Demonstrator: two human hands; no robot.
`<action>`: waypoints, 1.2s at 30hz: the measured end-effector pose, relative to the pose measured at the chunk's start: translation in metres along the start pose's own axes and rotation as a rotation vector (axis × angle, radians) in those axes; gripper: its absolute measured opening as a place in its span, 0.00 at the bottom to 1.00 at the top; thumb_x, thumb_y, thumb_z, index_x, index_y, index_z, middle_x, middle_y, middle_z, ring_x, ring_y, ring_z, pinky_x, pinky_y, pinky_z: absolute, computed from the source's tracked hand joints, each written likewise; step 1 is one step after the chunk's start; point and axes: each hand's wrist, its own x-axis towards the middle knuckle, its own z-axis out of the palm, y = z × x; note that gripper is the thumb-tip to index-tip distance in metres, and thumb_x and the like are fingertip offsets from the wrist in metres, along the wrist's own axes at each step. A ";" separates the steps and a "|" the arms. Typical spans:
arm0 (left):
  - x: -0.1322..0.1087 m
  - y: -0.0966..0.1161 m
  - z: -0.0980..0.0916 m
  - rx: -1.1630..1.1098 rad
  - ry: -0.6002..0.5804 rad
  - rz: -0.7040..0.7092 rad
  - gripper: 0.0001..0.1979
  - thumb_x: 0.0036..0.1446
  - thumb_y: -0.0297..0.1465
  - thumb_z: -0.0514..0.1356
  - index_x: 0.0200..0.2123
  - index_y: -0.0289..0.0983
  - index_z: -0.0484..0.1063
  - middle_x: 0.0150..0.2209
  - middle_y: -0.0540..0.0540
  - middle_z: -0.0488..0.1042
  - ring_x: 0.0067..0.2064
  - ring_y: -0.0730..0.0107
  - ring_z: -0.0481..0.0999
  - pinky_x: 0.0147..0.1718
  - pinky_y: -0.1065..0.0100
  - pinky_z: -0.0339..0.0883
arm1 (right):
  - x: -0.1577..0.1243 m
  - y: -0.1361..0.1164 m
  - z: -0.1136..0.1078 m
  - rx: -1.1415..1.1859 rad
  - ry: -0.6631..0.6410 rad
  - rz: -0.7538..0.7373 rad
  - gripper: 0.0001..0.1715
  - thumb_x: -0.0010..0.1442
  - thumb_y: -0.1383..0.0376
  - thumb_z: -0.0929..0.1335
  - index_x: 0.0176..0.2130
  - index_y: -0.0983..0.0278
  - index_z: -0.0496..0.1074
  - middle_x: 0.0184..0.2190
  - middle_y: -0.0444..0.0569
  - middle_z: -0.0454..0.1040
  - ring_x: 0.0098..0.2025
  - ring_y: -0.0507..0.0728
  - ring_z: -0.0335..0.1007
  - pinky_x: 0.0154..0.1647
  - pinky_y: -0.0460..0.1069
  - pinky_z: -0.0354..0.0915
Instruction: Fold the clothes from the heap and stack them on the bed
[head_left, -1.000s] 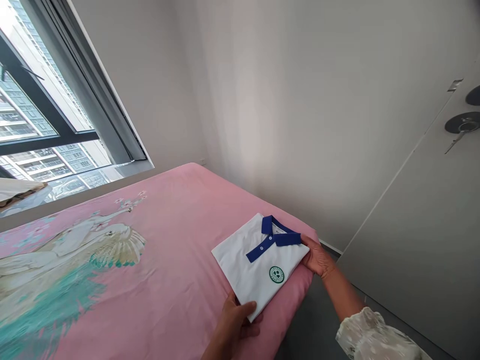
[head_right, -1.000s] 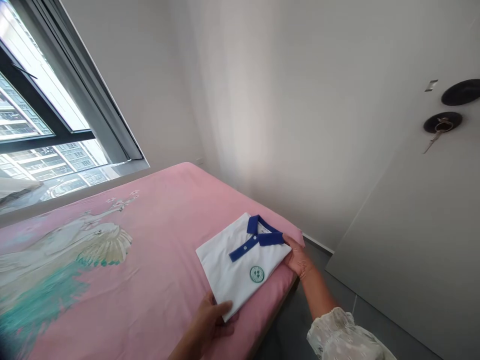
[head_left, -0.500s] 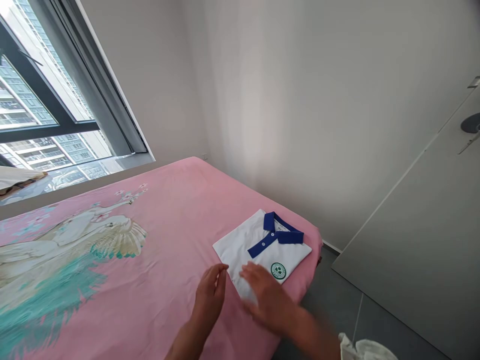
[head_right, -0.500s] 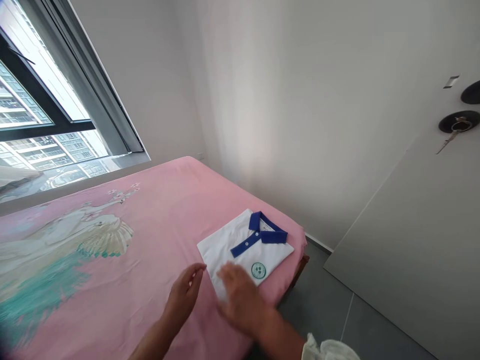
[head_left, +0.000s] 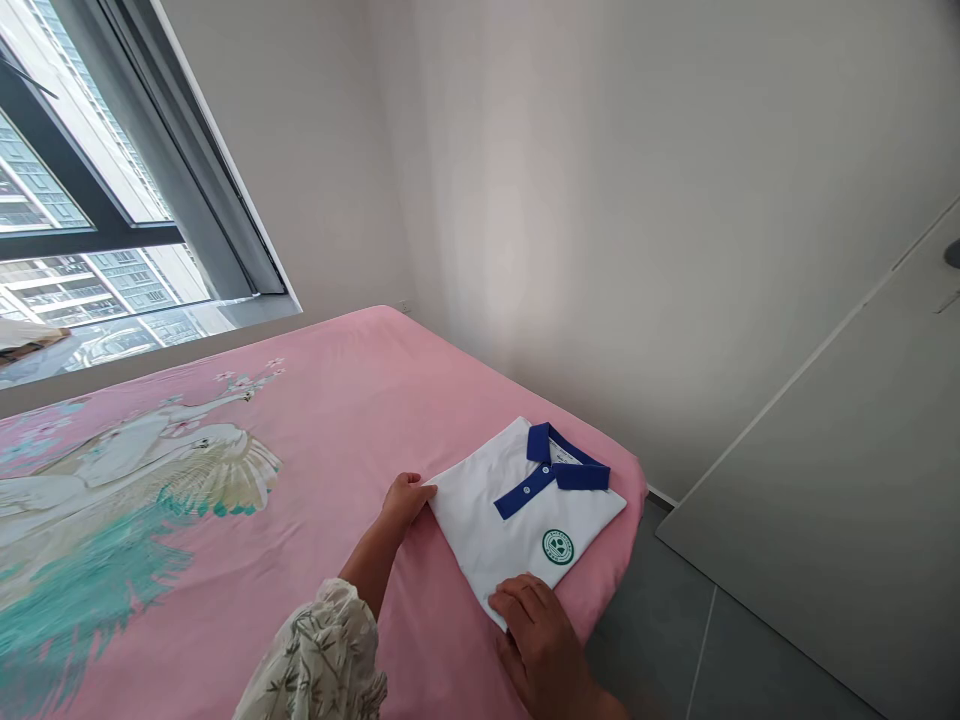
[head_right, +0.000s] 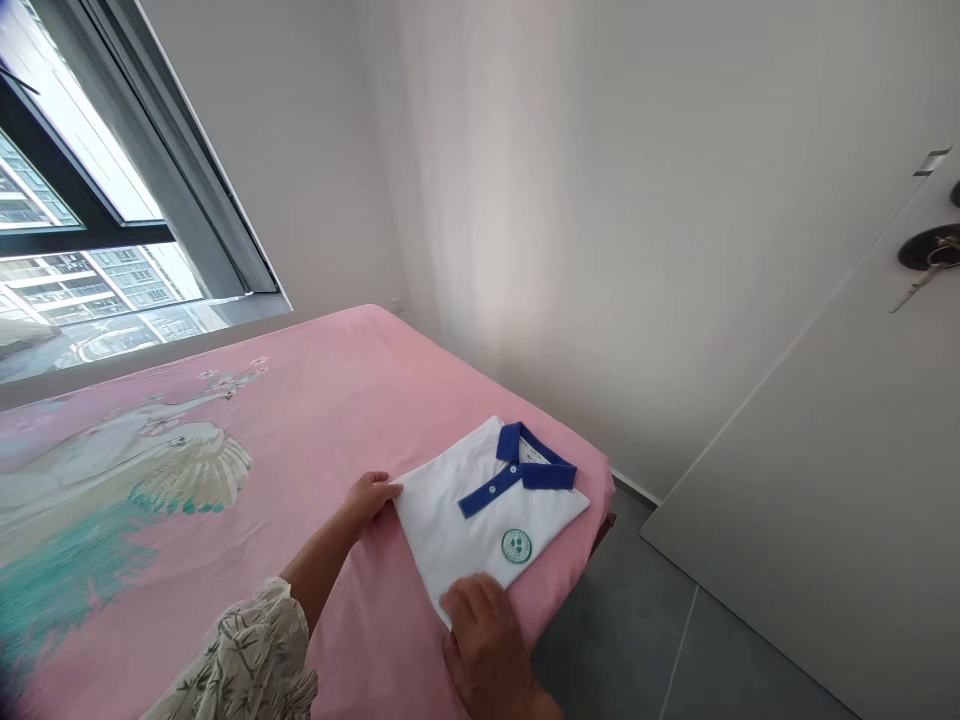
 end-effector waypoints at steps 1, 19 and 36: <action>0.002 -0.001 0.002 0.005 0.001 -0.001 0.19 0.45 0.33 0.60 0.43 0.35 0.69 0.36 0.42 0.77 0.33 0.66 0.76 0.28 0.68 0.68 | -0.001 0.000 0.001 0.004 0.008 -0.004 0.19 0.55 0.75 0.60 0.45 0.62 0.67 0.38 0.52 0.70 0.41 0.60 0.65 0.45 0.57 0.66; -0.062 -0.038 0.086 0.619 0.184 0.584 0.28 0.60 0.33 0.46 0.61 0.26 0.57 0.65 0.33 0.54 0.67 0.51 0.47 0.63 0.46 0.40 | 0.113 0.054 0.001 0.084 -0.543 0.102 0.27 0.67 0.60 0.54 0.61 0.67 0.59 0.62 0.52 0.58 0.65 0.57 0.48 0.67 0.56 0.43; -0.021 -0.013 0.079 0.670 0.113 0.548 0.31 0.62 0.42 0.45 0.63 0.30 0.55 0.65 0.34 0.53 0.66 0.52 0.50 0.62 0.42 0.36 | 0.151 0.097 0.042 -0.061 -0.507 0.483 0.34 0.65 0.59 0.55 0.64 0.75 0.52 0.66 0.58 0.46 0.68 0.59 0.35 0.67 0.54 0.35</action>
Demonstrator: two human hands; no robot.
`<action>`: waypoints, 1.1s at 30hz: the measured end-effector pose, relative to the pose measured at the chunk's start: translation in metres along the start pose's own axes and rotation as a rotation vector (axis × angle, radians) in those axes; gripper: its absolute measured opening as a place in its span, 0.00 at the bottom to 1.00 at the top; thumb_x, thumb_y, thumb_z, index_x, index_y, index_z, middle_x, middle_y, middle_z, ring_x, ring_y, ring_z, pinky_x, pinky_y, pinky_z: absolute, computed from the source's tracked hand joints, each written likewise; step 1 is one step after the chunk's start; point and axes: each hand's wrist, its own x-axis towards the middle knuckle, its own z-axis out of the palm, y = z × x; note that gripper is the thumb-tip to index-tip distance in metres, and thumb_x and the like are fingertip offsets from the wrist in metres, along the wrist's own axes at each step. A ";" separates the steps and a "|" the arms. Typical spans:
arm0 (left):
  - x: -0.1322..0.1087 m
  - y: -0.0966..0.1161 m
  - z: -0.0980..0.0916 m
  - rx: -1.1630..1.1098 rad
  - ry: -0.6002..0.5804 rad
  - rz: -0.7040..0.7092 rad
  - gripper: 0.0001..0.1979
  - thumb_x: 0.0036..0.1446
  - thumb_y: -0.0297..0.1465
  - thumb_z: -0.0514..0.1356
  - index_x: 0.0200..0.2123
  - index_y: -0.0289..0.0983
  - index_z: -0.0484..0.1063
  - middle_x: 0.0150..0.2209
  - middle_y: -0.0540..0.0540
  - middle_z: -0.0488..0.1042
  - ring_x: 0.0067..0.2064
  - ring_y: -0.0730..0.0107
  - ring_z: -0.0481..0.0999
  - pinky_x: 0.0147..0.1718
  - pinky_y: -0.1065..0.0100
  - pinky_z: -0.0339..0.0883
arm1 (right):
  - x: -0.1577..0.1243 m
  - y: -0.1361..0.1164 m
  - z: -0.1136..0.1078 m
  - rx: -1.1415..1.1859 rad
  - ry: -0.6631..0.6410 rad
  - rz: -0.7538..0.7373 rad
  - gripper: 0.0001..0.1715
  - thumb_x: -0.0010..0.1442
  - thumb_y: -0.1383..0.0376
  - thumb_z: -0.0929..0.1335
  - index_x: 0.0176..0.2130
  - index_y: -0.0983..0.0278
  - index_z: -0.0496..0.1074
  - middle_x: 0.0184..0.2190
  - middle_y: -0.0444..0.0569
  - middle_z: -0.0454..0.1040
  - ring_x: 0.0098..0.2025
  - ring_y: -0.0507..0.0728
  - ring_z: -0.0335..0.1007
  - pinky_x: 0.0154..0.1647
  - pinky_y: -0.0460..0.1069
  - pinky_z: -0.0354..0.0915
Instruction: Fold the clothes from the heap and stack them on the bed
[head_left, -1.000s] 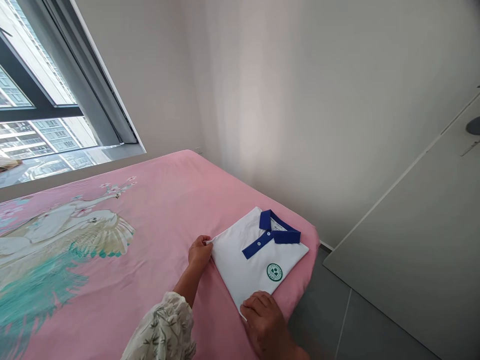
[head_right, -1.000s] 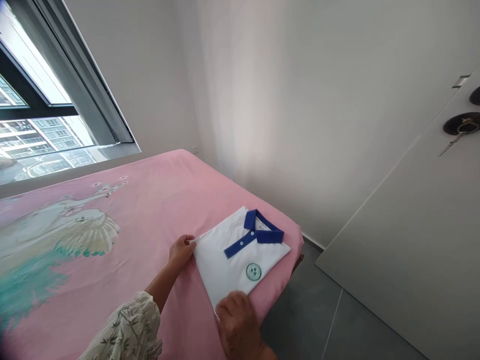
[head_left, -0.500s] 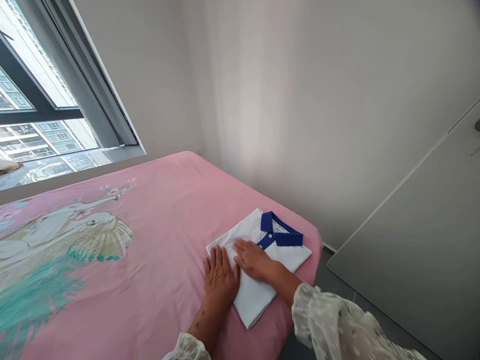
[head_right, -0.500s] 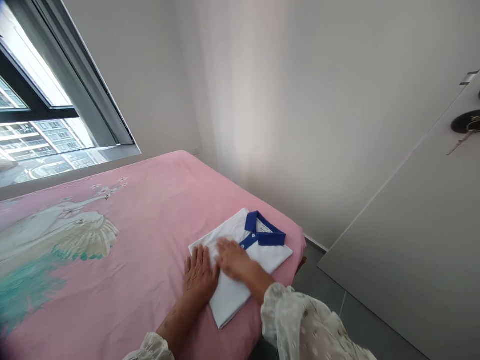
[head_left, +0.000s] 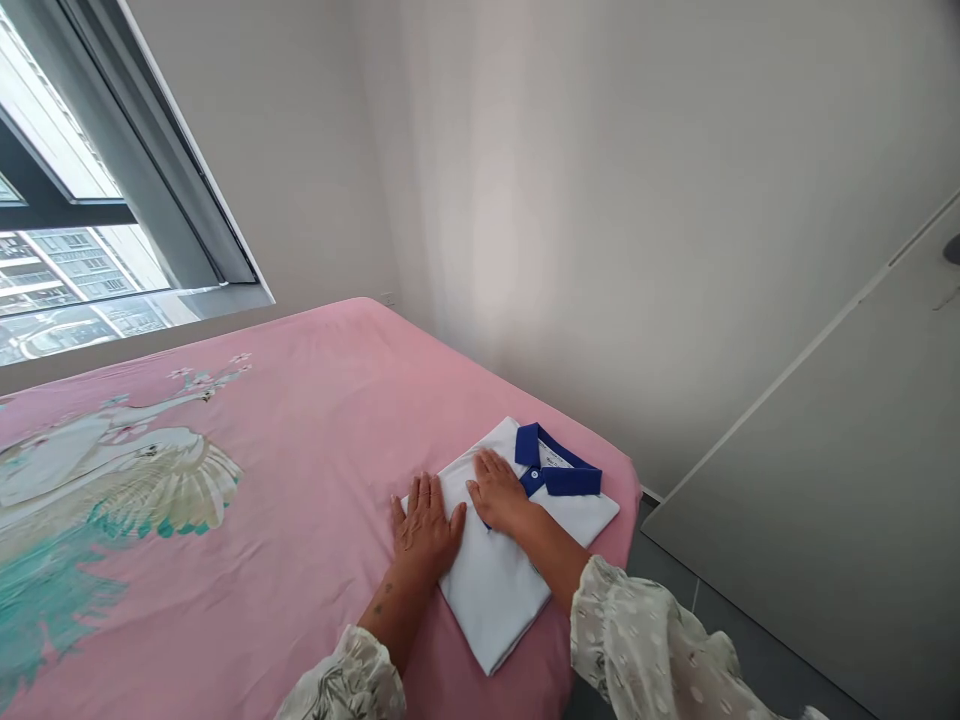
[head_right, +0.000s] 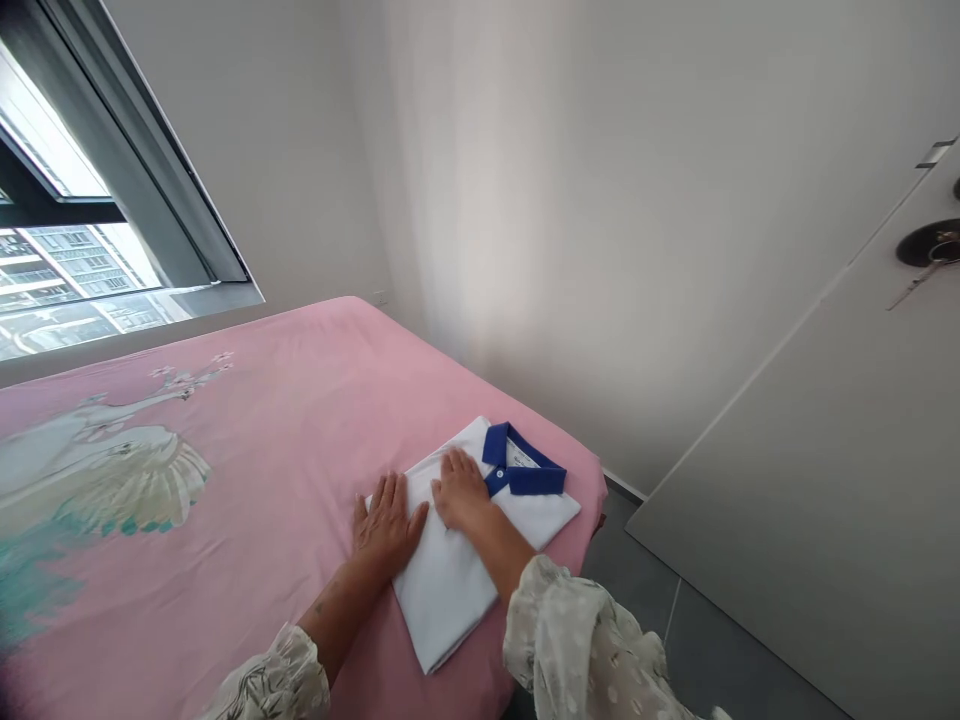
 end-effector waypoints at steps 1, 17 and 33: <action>0.000 -0.001 0.004 0.020 0.018 -0.033 0.33 0.61 0.44 0.44 0.63 0.28 0.54 0.65 0.33 0.52 0.66 0.51 0.49 0.62 0.41 0.36 | 0.012 0.005 0.001 -0.007 0.018 0.061 0.36 0.64 0.59 0.56 0.64 0.78 0.48 0.67 0.60 0.41 0.69 0.61 0.30 0.67 0.56 0.32; -0.017 -0.016 -0.009 -0.038 -0.068 0.324 0.27 0.64 0.40 0.40 0.65 0.44 0.48 0.67 0.48 0.46 0.68 0.61 0.44 0.63 0.44 0.28 | -0.082 -0.003 0.022 -0.064 0.163 -0.148 0.37 0.67 0.52 0.51 0.66 0.70 0.46 0.68 0.51 0.39 0.69 0.59 0.30 0.68 0.57 0.34; -0.092 0.028 0.007 0.061 0.059 0.304 0.39 0.56 0.53 0.48 0.64 0.35 0.52 0.66 0.37 0.50 0.66 0.50 0.49 0.63 0.43 0.36 | -0.139 0.064 -0.008 -0.206 0.132 -0.001 0.39 0.65 0.48 0.53 0.66 0.69 0.47 0.67 0.51 0.42 0.68 0.61 0.34 0.68 0.60 0.38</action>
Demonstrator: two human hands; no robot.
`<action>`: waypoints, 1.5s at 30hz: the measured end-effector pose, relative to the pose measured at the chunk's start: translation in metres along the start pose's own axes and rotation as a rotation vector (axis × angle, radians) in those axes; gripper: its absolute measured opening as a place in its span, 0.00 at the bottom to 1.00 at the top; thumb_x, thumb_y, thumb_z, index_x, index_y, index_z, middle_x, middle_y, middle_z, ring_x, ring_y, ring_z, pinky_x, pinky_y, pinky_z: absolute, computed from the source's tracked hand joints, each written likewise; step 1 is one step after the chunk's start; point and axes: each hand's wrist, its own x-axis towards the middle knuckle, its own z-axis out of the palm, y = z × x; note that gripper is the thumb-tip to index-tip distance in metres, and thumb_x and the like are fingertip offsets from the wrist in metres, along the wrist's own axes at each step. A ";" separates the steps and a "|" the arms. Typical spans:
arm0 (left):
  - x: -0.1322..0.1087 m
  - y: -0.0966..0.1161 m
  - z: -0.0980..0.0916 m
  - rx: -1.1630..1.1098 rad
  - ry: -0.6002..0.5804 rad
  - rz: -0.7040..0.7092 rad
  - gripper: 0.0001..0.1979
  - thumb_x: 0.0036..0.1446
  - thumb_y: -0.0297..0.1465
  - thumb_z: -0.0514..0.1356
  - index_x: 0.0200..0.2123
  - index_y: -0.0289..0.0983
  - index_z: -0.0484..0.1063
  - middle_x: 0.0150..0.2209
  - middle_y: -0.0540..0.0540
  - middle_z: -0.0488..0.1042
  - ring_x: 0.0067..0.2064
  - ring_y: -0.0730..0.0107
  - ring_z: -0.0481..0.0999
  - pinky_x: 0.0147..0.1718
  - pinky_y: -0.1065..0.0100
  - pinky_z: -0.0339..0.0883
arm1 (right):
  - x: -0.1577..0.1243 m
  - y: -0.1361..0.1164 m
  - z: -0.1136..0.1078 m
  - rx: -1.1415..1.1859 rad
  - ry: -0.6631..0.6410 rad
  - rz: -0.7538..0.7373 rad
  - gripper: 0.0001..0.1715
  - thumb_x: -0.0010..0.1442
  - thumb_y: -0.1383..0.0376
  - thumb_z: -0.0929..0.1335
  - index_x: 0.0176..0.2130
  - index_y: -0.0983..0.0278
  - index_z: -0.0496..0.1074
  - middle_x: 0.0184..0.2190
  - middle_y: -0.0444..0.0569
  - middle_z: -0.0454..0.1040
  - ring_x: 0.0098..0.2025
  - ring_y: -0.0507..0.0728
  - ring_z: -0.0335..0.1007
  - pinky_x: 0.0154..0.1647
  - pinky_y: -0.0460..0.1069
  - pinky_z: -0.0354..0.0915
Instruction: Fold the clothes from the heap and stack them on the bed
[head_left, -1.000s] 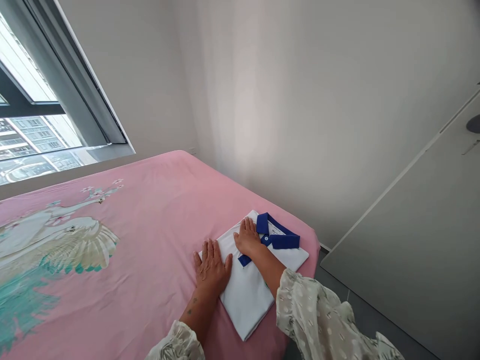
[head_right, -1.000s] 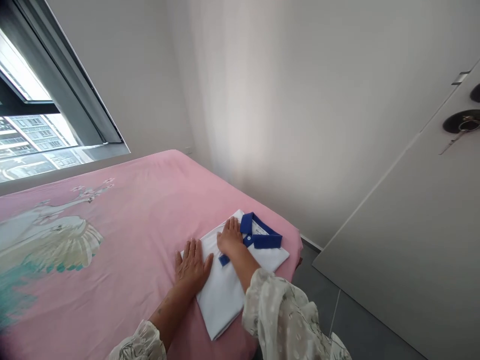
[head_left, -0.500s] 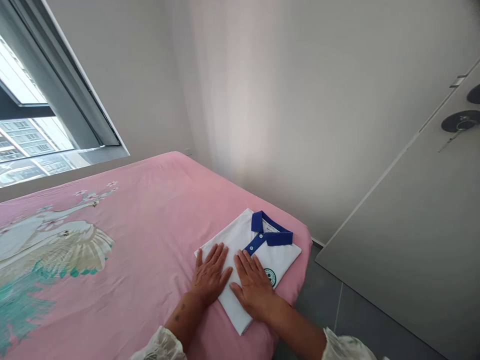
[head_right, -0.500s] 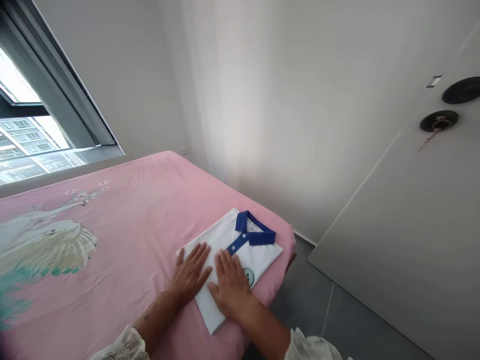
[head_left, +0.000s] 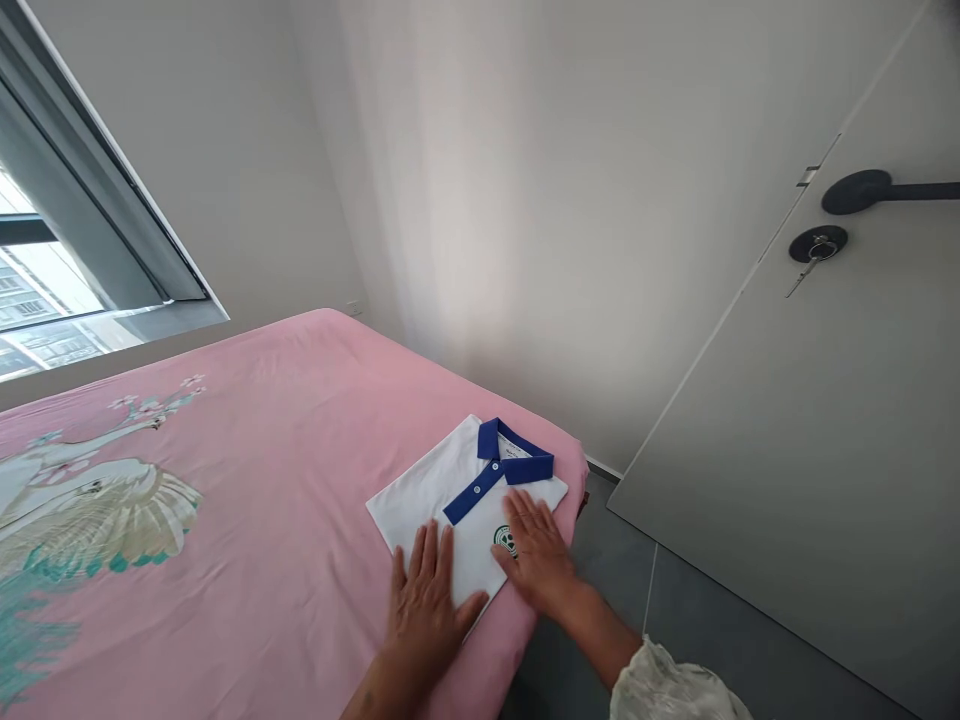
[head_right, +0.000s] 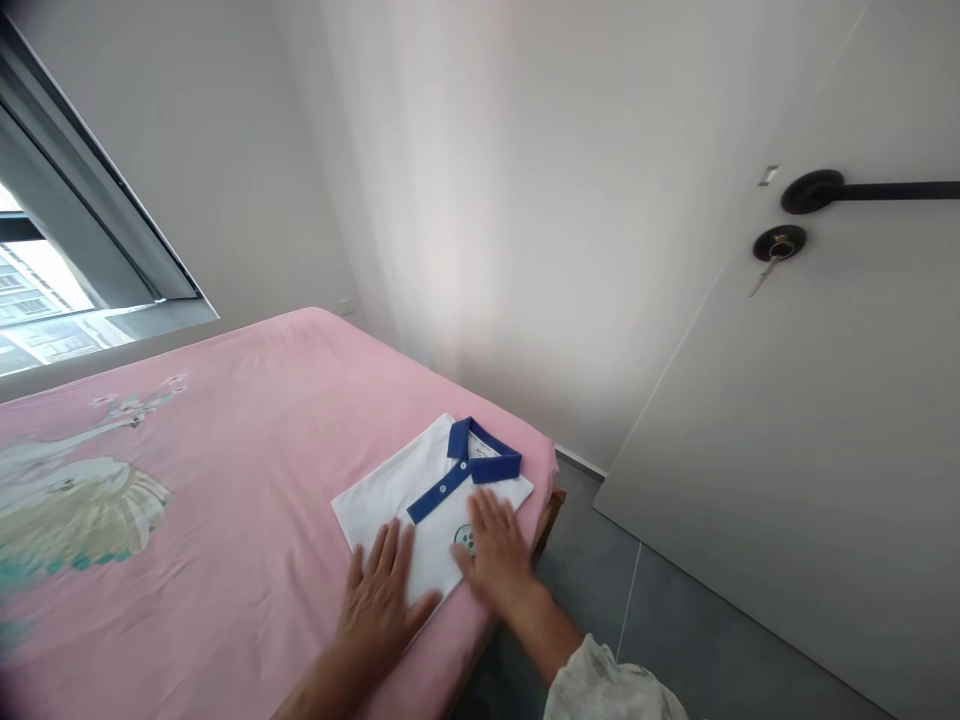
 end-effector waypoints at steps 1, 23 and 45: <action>-0.012 -0.007 0.002 0.000 -0.024 -0.021 0.40 0.55 0.54 0.48 0.64 0.36 0.52 0.66 0.38 0.49 0.67 0.50 0.49 0.63 0.43 0.35 | -0.002 0.011 0.002 -0.016 -0.007 0.065 0.42 0.64 0.46 0.53 0.66 0.70 0.47 0.67 0.53 0.41 0.68 0.62 0.34 0.67 0.61 0.38; 0.037 -0.027 -0.030 -0.095 -0.103 -0.110 0.32 0.61 0.48 0.43 0.64 0.40 0.52 0.68 0.45 0.45 0.68 0.58 0.41 0.64 0.45 0.35 | -0.014 0.032 -0.012 -0.005 0.329 0.007 0.25 0.66 0.58 0.57 0.55 0.66 0.65 0.56 0.55 0.67 0.61 0.63 0.56 0.64 0.65 0.45; -0.025 -0.014 -0.016 -0.054 -0.169 -0.198 0.38 0.56 0.52 0.49 0.64 0.34 0.53 0.66 0.39 0.49 0.67 0.50 0.47 0.62 0.40 0.38 | 0.036 -0.003 -0.040 0.204 0.238 -0.118 0.23 0.68 0.60 0.53 0.52 0.64 0.68 0.52 0.51 0.70 0.59 0.58 0.58 0.66 0.58 0.42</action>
